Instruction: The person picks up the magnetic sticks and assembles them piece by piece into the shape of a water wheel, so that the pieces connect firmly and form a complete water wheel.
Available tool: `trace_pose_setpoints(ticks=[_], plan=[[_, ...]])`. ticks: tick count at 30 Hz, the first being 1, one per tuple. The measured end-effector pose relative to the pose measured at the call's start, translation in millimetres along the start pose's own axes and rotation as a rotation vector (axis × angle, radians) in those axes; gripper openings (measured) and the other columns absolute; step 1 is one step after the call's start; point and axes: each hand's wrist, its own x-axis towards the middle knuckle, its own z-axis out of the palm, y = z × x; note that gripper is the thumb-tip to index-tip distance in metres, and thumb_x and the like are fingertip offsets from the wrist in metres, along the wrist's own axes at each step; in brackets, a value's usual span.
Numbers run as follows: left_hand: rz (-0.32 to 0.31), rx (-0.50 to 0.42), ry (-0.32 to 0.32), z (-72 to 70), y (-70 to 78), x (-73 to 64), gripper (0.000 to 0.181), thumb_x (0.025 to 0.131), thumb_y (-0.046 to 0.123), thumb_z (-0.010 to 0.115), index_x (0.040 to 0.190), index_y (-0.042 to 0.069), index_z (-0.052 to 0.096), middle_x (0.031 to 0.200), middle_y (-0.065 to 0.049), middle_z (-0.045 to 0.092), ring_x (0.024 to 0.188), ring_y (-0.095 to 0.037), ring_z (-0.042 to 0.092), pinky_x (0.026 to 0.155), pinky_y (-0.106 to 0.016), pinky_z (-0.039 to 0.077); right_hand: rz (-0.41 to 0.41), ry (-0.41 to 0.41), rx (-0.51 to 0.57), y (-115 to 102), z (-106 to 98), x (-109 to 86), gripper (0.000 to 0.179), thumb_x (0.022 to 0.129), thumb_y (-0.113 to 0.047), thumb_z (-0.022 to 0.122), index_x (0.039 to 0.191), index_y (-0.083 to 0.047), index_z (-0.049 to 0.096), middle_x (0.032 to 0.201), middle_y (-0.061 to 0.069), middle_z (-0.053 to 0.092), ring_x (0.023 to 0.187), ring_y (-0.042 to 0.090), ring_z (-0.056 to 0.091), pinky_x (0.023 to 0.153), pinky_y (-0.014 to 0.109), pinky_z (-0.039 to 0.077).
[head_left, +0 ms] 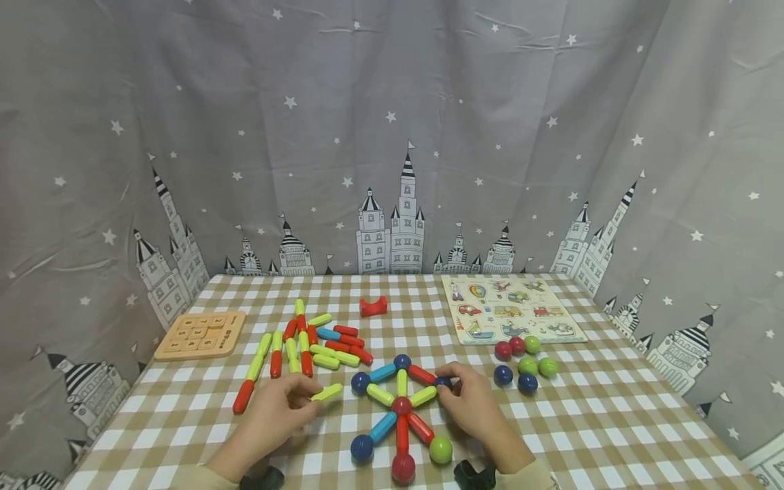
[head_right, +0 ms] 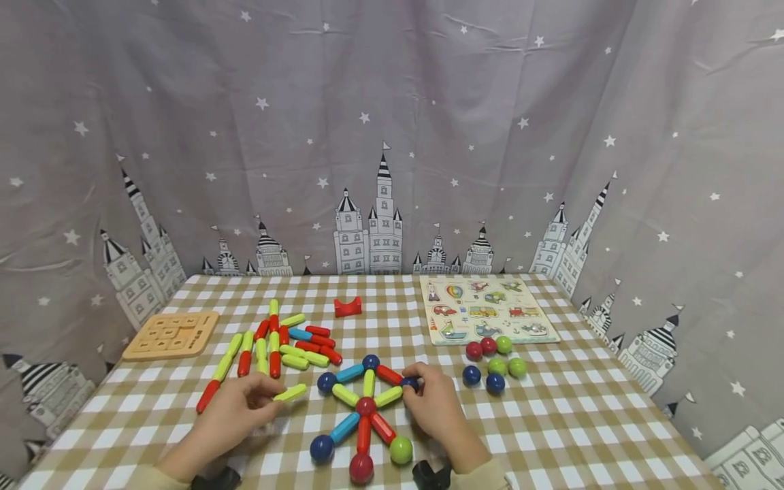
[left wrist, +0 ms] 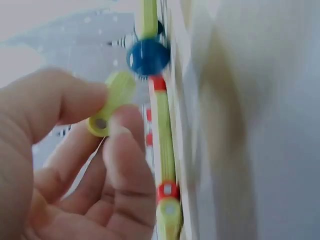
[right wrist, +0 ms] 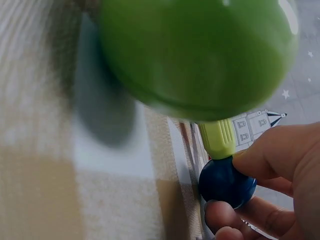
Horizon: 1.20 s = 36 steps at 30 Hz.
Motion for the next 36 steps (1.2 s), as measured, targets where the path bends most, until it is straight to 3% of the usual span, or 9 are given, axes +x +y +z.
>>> trace_pose_setpoints(ticks=[6,13,16,21,24,27,30,36], plan=[[-0.012,-0.038,-0.027,17.9,6.2,-0.2,0.019,0.082,0.01,0.085,0.095,0.012,0.071,0.084,0.003,0.069,0.072,-0.012,0.062,0.058,-0.024,0.05,0.037,0.003,0.02,-1,0,0.2,0.025,0.088,-0.007,0.072,0.112,-0.015,0.073,0.104,0.003,0.069,0.068,0.015,0.053,0.053,0.025,0.044],[-0.043,0.005,0.026,31.3,11.7,2.1,0.022,0.081,0.013,0.087,0.095,0.016,0.069,0.083,0.005,0.069,0.071,-0.01,0.063,0.057,-0.024,0.051,0.04,0.003,0.029,0,0,0.2,0.024,0.088,-0.006,0.071,0.111,-0.014,0.073,0.102,0.003,0.068,0.068,0.015,0.054,0.054,0.024,0.045],[-0.012,-0.008,-0.05,32.1,10.0,2.7,0.026,0.082,0.019,0.088,0.097,0.016,0.067,0.083,0.005,0.068,0.071,-0.011,0.064,0.057,-0.025,0.052,0.03,0.0,0.033,0,0,-0.1,0.024,0.088,-0.006,0.071,0.111,-0.014,0.073,0.1,0.003,0.068,0.069,0.014,0.054,0.054,0.024,0.045],[0.121,-0.01,-0.278,29.4,6.4,2.9,0.035,0.089,0.034,0.082,0.115,0.019,0.065,0.092,0.006,0.067,0.078,-0.011,0.063,0.065,-0.025,0.053,0.04,-0.017,0.045,0,0,-0.4,0.024,0.09,-0.007,0.071,0.113,-0.014,0.073,0.098,0.002,0.066,0.07,0.016,0.055,0.054,0.025,0.046],[0.193,0.092,-0.388,24.8,6.1,0.8,0.061,0.087,0.05,0.079,0.14,0.03,0.056,0.102,0.008,0.064,0.08,-0.009,0.059,0.066,-0.025,0.05,0.039,-0.022,0.047,-1,0,0.0,0.024,0.09,-0.007,0.071,0.113,-0.014,0.072,0.098,0.002,0.066,0.07,0.016,0.055,0.054,0.025,0.046],[0.246,0.214,-0.472,22.8,8.5,-0.5,0.085,0.078,0.065,0.081,0.151,0.043,0.044,0.109,0.008,0.058,0.08,-0.009,0.054,0.065,-0.025,0.045,0.048,-0.022,0.048,-1,-1,0.6,0.025,0.09,-0.007,0.071,0.114,-0.014,0.072,0.099,0.002,0.067,0.069,0.016,0.055,0.054,0.025,0.046],[0.272,0.278,-0.483,23.7,10.2,0.3,0.086,0.072,0.068,0.082,0.147,0.047,0.048,0.113,0.006,0.055,0.08,-0.009,0.052,0.064,-0.025,0.044,0.056,-0.02,0.047,-2,-1,0.6,0.025,0.09,-0.007,0.071,0.114,-0.014,0.072,0.101,0.003,0.067,0.069,0.016,0.055,0.054,0.026,0.046],[0.267,0.257,-0.448,24.4,3.8,1.7,0.068,0.081,0.059,0.081,0.142,0.046,0.053,0.119,0.008,0.057,0.083,-0.008,0.053,0.066,-0.024,0.046,0.036,-0.016,0.045,-3,1,-0.7,0.024,0.09,-0.006,0.072,0.113,-0.013,0.072,0.102,0.003,0.067,0.071,0.016,0.054,0.056,0.025,0.045]])
